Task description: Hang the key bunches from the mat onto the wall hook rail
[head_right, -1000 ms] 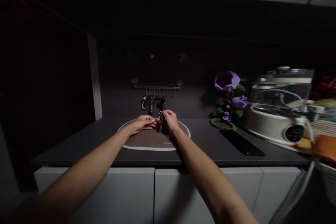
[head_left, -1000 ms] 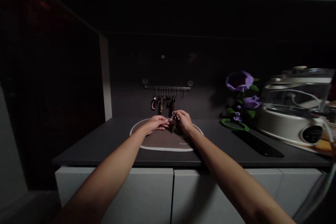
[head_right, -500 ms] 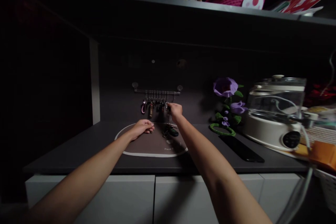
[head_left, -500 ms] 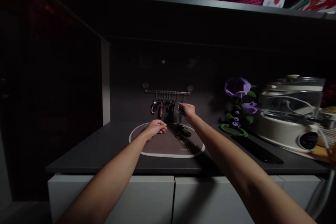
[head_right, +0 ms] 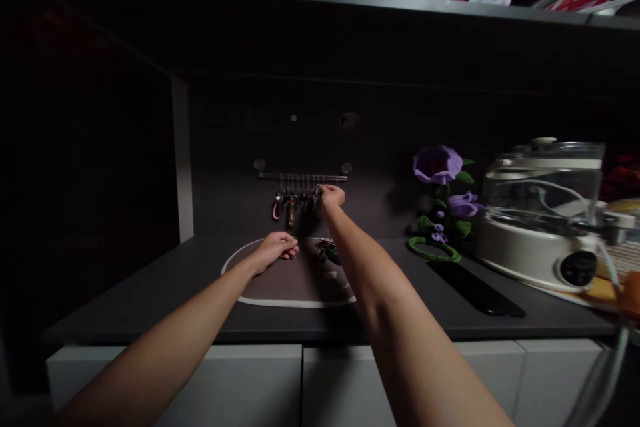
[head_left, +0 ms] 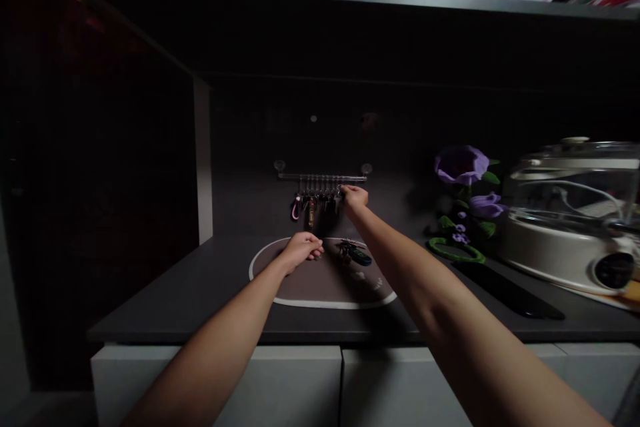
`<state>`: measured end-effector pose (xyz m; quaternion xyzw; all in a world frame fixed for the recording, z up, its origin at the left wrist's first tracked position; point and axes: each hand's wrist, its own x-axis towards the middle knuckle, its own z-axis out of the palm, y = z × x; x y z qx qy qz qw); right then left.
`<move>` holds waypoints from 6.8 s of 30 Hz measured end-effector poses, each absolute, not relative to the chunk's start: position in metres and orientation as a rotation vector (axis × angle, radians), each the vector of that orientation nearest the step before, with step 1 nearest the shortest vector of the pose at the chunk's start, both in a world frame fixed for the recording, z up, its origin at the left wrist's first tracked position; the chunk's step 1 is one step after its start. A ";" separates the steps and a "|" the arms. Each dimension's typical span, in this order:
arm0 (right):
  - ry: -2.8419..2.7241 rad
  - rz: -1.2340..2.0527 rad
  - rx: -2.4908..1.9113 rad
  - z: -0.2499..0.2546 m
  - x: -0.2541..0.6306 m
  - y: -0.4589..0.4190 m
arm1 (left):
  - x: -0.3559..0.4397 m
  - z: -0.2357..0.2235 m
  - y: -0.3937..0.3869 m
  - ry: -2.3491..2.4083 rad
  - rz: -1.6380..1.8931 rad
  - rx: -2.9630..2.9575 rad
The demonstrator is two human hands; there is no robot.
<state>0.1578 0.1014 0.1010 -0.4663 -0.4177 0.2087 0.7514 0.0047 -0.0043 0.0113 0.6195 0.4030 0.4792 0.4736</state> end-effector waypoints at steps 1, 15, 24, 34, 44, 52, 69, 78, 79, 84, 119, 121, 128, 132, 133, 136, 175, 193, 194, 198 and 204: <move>-0.875 0.444 -1.043 0.102 0.157 0.102 | 0.005 0.011 -0.004 0.987 1.169 1.520; -0.834 0.302 -1.207 0.102 0.149 0.116 | 0.003 0.014 -0.005 0.971 1.171 1.539; -0.873 0.354 -1.097 0.088 0.150 0.113 | 0.003 0.014 -0.003 0.971 1.198 1.503; -0.928 0.457 -0.978 0.071 0.157 0.116 | 0.002 0.012 -0.001 0.993 1.214 1.492; -0.970 0.766 -0.971 0.068 0.173 0.092 | -0.003 0.012 0.002 0.987 1.242 1.411; -1.087 0.885 -1.020 0.057 0.197 0.047 | 0.006 0.026 0.002 1.138 1.158 1.476; -1.506 0.434 -1.271 -0.001 0.242 0.017 | 0.065 0.003 0.002 1.266 1.109 2.121; -1.604 0.255 -1.395 -0.002 0.240 0.018 | 0.060 -0.001 -0.005 1.439 0.923 2.503; -1.609 0.247 -1.396 -0.002 0.239 0.018 | 0.059 -0.001 -0.006 1.439 0.904 2.493; -1.651 0.232 -1.421 0.001 0.237 0.015 | 0.055 -0.002 -0.004 1.387 0.912 2.419; -1.873 0.268 -1.180 0.005 0.220 0.003 | 0.042 0.016 0.000 0.795 1.390 1.216; -1.885 0.267 -1.149 0.005 0.220 0.002 | 0.041 0.019 -0.003 0.720 1.389 1.156; -1.881 0.272 -1.073 0.007 0.218 -0.001 | 0.037 0.022 -0.002 0.490 1.418 1.004; -1.893 0.293 -0.992 0.006 0.216 -0.001 | 0.034 0.023 0.000 0.417 1.425 0.973; -1.900 0.292 -0.973 0.006 0.216 -0.001 | 0.034 0.024 0.000 0.405 1.428 0.966; -1.908 0.265 -0.921 0.007 0.215 -0.002 | 0.033 0.026 -0.002 0.386 1.438 0.942; -1.795 0.175 -0.800 0.023 0.205 -0.017 | 0.040 0.017 -0.002 0.854 1.274 1.068; -1.589 0.422 -0.805 0.018 0.202 -0.009 | 0.051 0.024 -0.018 0.764 1.449 1.752; -1.579 0.438 -0.803 0.018 0.202 -0.010 | 0.052 0.024 -0.019 0.781 1.457 1.757; -1.556 0.522 -0.789 0.019 0.199 -0.011 | 0.053 0.024 -0.018 0.807 1.485 1.773; -1.577 0.774 -0.750 0.018 0.197 -0.016 | 0.051 0.021 -0.009 0.839 1.582 1.676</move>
